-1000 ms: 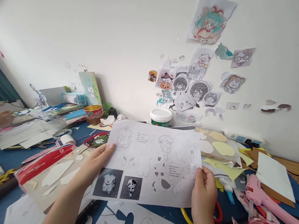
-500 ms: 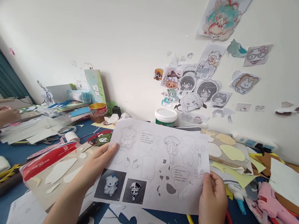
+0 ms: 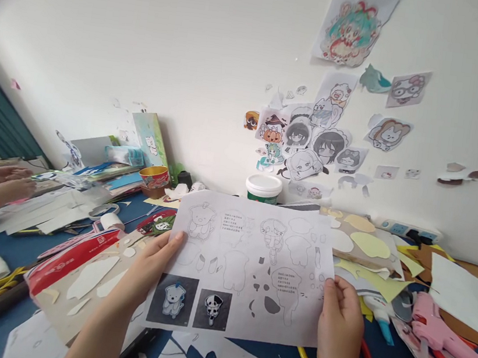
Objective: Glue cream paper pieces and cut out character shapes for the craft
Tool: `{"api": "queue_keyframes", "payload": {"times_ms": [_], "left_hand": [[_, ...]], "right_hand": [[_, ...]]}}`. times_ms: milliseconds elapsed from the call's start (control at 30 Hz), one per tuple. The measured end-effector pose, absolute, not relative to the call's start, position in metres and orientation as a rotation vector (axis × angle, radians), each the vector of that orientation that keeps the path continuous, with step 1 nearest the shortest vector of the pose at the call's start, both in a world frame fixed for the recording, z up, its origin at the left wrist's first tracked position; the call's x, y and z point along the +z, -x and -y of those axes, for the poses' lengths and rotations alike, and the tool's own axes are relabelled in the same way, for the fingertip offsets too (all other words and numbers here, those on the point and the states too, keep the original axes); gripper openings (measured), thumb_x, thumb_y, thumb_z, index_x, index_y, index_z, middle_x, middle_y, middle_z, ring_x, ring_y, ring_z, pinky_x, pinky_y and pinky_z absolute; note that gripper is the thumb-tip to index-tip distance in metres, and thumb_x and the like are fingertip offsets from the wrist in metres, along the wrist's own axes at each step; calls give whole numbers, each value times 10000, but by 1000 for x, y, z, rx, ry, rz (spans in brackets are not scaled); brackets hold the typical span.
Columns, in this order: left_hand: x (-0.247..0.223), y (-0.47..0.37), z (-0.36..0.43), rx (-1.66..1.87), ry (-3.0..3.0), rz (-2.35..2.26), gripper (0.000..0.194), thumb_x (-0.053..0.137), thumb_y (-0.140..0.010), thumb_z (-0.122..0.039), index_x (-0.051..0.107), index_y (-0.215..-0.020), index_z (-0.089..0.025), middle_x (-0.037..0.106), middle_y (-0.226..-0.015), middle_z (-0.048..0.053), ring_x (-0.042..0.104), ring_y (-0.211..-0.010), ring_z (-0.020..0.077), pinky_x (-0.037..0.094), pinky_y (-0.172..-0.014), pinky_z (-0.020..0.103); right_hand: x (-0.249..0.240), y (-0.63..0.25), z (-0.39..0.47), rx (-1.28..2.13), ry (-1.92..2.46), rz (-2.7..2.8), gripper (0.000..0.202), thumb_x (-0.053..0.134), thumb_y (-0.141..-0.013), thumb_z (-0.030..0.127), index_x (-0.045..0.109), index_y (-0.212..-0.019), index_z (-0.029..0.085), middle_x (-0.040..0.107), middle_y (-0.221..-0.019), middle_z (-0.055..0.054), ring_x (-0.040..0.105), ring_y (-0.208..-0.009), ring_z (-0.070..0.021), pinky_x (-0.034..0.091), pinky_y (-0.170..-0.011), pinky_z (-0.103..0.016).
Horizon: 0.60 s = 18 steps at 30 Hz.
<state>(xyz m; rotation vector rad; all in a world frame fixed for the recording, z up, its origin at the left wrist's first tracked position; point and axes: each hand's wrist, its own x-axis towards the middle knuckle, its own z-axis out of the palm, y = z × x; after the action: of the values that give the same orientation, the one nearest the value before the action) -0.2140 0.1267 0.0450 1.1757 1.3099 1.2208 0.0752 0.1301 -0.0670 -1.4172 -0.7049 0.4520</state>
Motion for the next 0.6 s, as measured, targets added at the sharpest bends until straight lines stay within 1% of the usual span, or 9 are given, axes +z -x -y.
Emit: {"api": "queue_keyframes", "payload": {"times_ms": [133, 300, 500, 600], "left_hand": [[46, 214, -127, 1216, -1156, -1316, 503, 598, -683, -585, 629, -980, -180, 678, -678, 26, 624, -617, 208, 482, -557, 283], [46, 218, -127, 1172, -1176, -1335, 464, 583, -710, -574, 625, -961, -186, 669, -661, 19, 618, -603, 191, 458, -501, 248], [46, 217, -128, 1180, -1194, -1385, 496, 583, -688, -602, 621, -928, -169, 661, -650, 29, 607, -575, 197, 436, -457, 250], [45, 216, -129, 1190, -1205, -1386, 503, 581, -687, -607, 618, -938, -172, 665, -664, 24, 599, -566, 183, 428, -451, 240]], "right_hand": [[-63, -72, -128, 464, 1395, 724, 399, 554, -732, 490, 580, -948, 156, 627, -873, -60, 554, -841, -223, 411, -760, -337], [-60, -71, -127, 468, 1417, 732, 423, 544, -730, 520, 573, -948, 159, 620, -890, -63, 545, -861, -228, 404, -777, -342], [-51, -68, -122, 445, 1458, 748, 412, 524, -735, 516, 568, -927, 155, 628, -869, -71, 553, -847, -239, 404, -742, -342], [-48, -67, -121, 440, 1442, 747, 407, 523, -734, 519, 563, -923, 160, 636, -849, -68, 560, -845, -242, 410, -736, -343]]}}
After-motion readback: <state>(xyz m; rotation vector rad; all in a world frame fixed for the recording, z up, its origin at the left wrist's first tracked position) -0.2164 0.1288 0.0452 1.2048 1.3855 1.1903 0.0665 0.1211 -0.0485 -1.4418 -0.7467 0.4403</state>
